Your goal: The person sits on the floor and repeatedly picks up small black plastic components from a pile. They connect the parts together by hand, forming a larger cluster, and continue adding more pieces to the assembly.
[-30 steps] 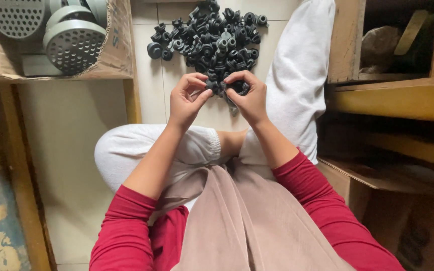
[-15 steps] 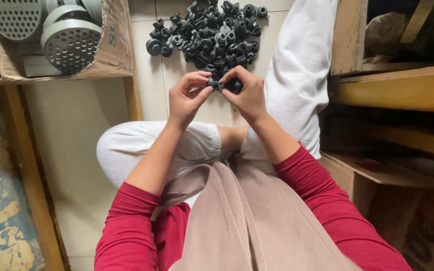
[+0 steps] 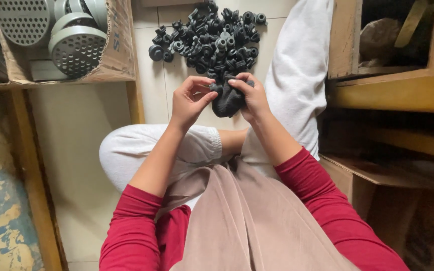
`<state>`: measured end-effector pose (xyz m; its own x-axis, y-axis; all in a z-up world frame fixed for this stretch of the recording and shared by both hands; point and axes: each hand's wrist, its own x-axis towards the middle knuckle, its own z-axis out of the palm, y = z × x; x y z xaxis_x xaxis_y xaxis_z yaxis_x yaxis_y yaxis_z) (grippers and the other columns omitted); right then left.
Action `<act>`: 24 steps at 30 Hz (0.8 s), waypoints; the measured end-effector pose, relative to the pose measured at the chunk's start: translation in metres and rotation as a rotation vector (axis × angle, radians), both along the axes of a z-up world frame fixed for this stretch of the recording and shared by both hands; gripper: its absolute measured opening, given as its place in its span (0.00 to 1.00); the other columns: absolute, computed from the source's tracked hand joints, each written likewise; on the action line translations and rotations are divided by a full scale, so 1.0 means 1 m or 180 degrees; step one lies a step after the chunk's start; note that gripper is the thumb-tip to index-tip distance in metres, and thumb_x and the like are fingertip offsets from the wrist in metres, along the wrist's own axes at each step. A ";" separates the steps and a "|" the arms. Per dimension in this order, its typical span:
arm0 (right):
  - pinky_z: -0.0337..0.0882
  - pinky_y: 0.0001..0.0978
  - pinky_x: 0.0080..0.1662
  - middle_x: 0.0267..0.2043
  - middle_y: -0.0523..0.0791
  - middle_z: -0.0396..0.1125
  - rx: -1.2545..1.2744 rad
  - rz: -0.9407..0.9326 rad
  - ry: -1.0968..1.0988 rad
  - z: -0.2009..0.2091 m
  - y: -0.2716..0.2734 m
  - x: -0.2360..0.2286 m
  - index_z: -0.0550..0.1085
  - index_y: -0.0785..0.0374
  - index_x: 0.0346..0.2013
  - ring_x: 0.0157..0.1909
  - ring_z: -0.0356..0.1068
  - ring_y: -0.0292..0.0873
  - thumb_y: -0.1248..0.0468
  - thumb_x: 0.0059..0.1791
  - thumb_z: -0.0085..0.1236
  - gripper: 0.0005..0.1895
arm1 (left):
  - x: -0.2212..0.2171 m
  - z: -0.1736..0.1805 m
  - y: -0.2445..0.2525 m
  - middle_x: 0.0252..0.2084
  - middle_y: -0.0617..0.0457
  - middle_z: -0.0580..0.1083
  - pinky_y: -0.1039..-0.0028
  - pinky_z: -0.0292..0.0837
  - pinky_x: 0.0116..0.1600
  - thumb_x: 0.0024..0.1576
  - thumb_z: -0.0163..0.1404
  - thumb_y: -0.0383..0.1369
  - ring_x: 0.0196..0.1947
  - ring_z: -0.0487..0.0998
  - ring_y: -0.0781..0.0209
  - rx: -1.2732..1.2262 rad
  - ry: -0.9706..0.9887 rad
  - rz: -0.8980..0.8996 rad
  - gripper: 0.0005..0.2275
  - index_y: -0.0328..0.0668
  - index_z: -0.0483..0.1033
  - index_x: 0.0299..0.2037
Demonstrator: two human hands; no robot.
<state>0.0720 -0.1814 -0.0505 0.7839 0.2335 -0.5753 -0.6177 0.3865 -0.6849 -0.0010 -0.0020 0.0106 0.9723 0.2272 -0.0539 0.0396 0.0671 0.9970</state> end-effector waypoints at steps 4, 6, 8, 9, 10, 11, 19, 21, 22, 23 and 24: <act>0.75 0.34 0.50 0.36 0.47 0.74 0.0529 -0.0449 0.0525 0.000 -0.021 0.025 0.76 0.59 0.38 0.43 0.76 0.43 0.66 0.46 0.68 0.08 | 0.017 -0.010 0.010 0.49 0.50 0.78 0.73 0.83 0.49 0.56 0.65 0.30 0.43 0.82 0.62 0.0311 0.0170 0.0107 0.16 0.42 0.79 0.54; 0.71 0.46 0.60 0.46 0.52 0.74 0.1130 -0.0547 0.1240 0.002 -0.029 0.029 0.75 0.67 0.44 0.51 0.74 0.51 0.65 0.49 0.64 0.11 | 0.035 -0.032 0.023 0.48 0.54 0.77 0.79 0.81 0.49 0.59 0.59 0.30 0.42 0.77 0.71 -0.0150 0.0811 0.0398 0.14 0.41 0.78 0.55; 0.70 0.48 0.61 0.50 0.54 0.73 0.1189 -0.0458 0.1249 0.010 -0.029 0.029 0.75 0.70 0.48 0.55 0.73 0.52 0.62 0.51 0.62 0.15 | 0.070 -0.051 0.042 0.43 0.54 0.75 0.78 0.84 0.46 0.59 0.60 0.32 0.36 0.79 0.70 -0.0534 0.1054 0.0603 0.14 0.38 0.78 0.52; 0.69 0.51 0.63 0.53 0.56 0.73 0.1246 -0.0375 0.1270 0.015 -0.028 0.032 0.74 0.72 0.52 0.58 0.73 0.54 0.59 0.52 0.60 0.19 | 0.091 -0.061 0.052 0.37 0.54 0.74 0.78 0.86 0.42 0.58 0.61 0.35 0.31 0.80 0.69 -0.0921 0.1310 0.0800 0.14 0.36 0.77 0.50; 0.69 0.51 0.63 0.53 0.56 0.73 0.1248 -0.0367 0.1238 0.018 -0.023 0.030 0.74 0.72 0.52 0.58 0.73 0.54 0.59 0.52 0.60 0.19 | 0.110 -0.064 0.061 0.37 0.54 0.74 0.78 0.86 0.42 0.58 0.61 0.35 0.31 0.80 0.69 -0.0924 0.1278 0.0797 0.14 0.36 0.77 0.50; 0.72 0.46 0.61 0.51 0.52 0.74 0.1045 -0.0332 0.1284 0.021 -0.020 0.027 0.76 0.69 0.52 0.56 0.74 0.50 0.62 0.49 0.63 0.19 | 0.129 -0.067 0.068 0.37 0.52 0.76 0.77 0.87 0.42 0.58 0.62 0.37 0.31 0.82 0.66 -0.0968 0.1384 0.0860 0.14 0.37 0.77 0.46; 0.75 0.40 0.57 0.50 0.47 0.71 0.0687 0.0157 0.1425 0.024 -0.005 0.010 0.76 0.58 0.55 0.55 0.73 0.46 0.67 0.46 0.64 0.22 | 0.265 -0.101 0.116 0.35 0.46 0.77 0.75 0.91 0.34 0.56 0.63 0.40 0.27 0.86 0.58 -0.0844 0.1156 0.1553 0.15 0.37 0.76 0.39; 0.76 0.38 0.48 0.46 0.50 0.74 0.0783 0.0178 0.1579 0.037 0.001 0.008 0.76 0.62 0.47 0.44 0.74 0.46 0.70 0.43 0.59 0.16 | 0.287 -0.079 0.117 0.33 0.45 0.81 0.77 0.86 0.31 0.56 0.60 0.31 0.26 0.85 0.58 -0.0901 0.0989 0.1754 0.07 0.36 0.78 0.35; 0.76 0.38 0.48 0.46 0.50 0.74 0.0768 0.0200 0.1563 0.040 0.002 0.009 0.76 0.62 0.47 0.44 0.74 0.46 0.70 0.43 0.59 0.16 | 0.296 -0.072 0.119 0.33 0.45 0.81 0.77 0.86 0.31 0.56 0.60 0.31 0.26 0.85 0.58 -0.0918 0.0970 0.1772 0.07 0.36 0.78 0.35; 0.75 0.38 0.49 0.47 0.51 0.74 0.0828 0.0263 0.1623 0.043 0.004 0.008 0.75 0.62 0.48 0.45 0.74 0.47 0.70 0.44 0.58 0.17 | 0.304 -0.066 0.121 0.37 0.44 0.80 0.79 0.87 0.32 0.56 0.59 0.29 0.28 0.85 0.58 -0.0878 0.1083 0.1800 0.07 0.34 0.78 0.40; 0.74 0.39 0.50 0.48 0.53 0.73 0.0888 0.0327 0.1684 0.047 0.006 0.006 0.74 0.63 0.49 0.45 0.74 0.49 0.70 0.44 0.58 0.18 | 0.311 -0.059 0.123 0.41 0.43 0.80 0.81 0.87 0.34 0.57 0.58 0.26 0.29 0.86 0.59 -0.0838 0.1196 0.1827 0.08 0.33 0.78 0.44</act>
<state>0.0779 -0.1754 -0.0036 0.3738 0.4907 -0.7871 -0.8903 0.4277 -0.1562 0.3096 0.1214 -0.0487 0.6093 0.6286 -0.4833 0.2622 0.4155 0.8710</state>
